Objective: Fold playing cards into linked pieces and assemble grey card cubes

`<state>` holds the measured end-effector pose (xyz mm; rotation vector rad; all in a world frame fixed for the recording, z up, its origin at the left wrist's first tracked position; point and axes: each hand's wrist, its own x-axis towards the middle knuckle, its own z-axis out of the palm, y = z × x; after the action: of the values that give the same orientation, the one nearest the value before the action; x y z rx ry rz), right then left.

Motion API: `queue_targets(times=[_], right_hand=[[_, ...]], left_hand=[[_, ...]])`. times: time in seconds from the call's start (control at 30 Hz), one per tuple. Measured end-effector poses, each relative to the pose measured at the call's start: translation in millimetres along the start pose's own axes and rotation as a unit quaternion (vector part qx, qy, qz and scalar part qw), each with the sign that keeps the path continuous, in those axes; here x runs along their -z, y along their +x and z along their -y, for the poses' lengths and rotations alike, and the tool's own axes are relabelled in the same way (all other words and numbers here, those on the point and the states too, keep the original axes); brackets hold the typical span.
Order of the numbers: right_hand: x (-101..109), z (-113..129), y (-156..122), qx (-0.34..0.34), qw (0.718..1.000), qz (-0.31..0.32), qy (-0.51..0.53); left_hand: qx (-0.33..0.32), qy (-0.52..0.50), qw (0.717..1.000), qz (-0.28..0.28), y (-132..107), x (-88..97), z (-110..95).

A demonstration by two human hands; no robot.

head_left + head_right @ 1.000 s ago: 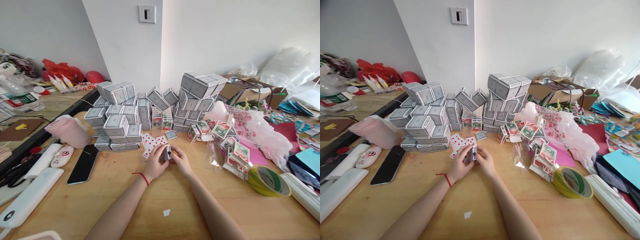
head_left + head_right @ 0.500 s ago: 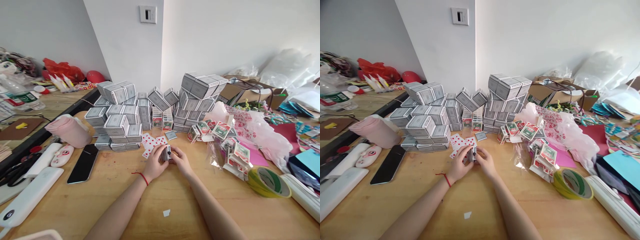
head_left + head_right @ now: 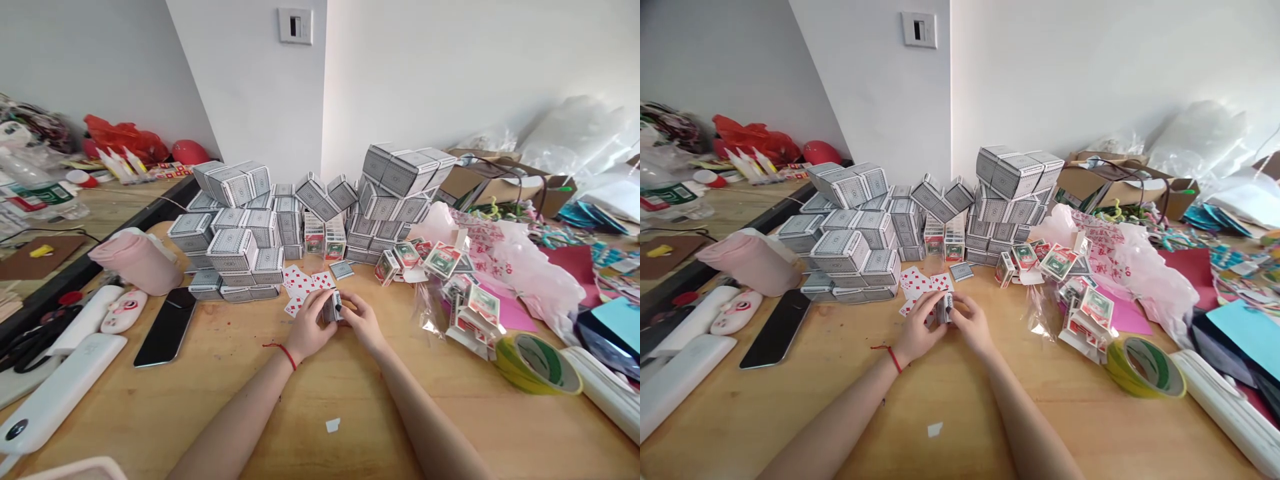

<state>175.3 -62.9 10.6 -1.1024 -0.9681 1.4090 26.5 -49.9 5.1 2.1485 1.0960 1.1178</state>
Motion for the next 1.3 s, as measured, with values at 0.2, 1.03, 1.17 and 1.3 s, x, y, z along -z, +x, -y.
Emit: queue_targets(times=[0.2,1.03,1.17,1.3], right_hand=[[1,0,0,-0.006,1.000,0.003,-0.002],[-7,-1,-3,-0.058,0.994,0.041,0.084],[-12,-4,-4,-0.067,0.992,0.028,0.107],[-14,-5,-4,-0.069,0.991,0.022,0.116]], left_hand=[[0.004,0.009,1.000,-0.009,-1,-0.3,-1],[-0.026,0.040,0.998,0.048,-2,-3.1,3],[-0.029,0.047,0.997,0.051,-2,-5.1,2],[-0.044,0.058,0.997,0.034,0,-5.6,1]])
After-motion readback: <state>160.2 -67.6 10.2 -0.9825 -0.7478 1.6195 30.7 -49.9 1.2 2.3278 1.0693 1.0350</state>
